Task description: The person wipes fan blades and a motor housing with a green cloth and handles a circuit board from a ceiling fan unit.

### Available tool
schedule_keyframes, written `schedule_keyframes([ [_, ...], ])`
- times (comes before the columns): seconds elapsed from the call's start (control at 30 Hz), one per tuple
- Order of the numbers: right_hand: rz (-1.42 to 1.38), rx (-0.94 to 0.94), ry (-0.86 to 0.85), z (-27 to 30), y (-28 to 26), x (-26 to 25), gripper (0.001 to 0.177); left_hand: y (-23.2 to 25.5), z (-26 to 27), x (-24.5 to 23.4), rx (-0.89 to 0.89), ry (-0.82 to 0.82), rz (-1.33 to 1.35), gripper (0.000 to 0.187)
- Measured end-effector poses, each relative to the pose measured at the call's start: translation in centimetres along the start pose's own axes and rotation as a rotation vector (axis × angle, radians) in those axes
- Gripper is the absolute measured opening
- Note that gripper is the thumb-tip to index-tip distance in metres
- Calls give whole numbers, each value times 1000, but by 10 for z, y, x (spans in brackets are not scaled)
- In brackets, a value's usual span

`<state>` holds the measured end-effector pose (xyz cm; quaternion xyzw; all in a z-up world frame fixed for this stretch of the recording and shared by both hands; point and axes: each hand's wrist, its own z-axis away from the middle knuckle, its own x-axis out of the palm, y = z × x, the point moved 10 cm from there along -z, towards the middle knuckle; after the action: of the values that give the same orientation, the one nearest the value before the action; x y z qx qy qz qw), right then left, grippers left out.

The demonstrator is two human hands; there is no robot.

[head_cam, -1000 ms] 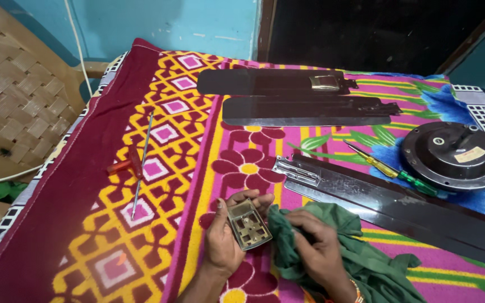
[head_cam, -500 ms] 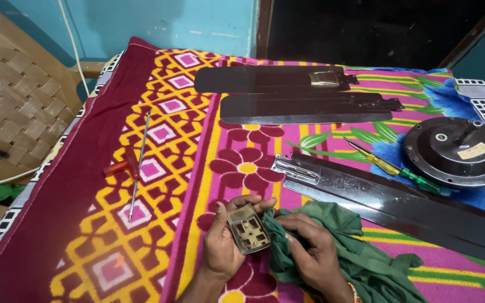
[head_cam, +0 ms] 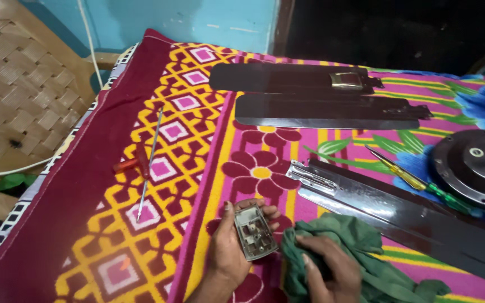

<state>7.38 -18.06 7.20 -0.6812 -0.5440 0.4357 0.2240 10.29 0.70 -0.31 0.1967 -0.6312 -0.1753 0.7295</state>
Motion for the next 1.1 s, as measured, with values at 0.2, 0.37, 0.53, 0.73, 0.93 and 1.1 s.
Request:
schedule_keyframes([
  [0.2, 129, -92, -451, 16, 33, 29, 30, 7, 8, -9, -45, 164, -167, 57],
  [0.37, 240, 117, -1041, 19, 81, 91, 31, 26, 7, -10, -42, 234, -358, 53],
  [0.53, 66, 75, -1224, -20, -6, 85, 25, 24, 1, -28, -16, 290, -206, 46],
  [0.73, -107, 291, -984, -55, 1, 84, 20, 17, -4, -45, -9, 378, -18, 41],
  [0.93, -263, 378, -629, -64, 60, 38, 13, 14, -7, -36, -14, 216, -14, 34],
  [1.1, -178, 208, -653, -62, 52, 45, 8, 11, -10, -37, 32, 120, 50, 29],
])
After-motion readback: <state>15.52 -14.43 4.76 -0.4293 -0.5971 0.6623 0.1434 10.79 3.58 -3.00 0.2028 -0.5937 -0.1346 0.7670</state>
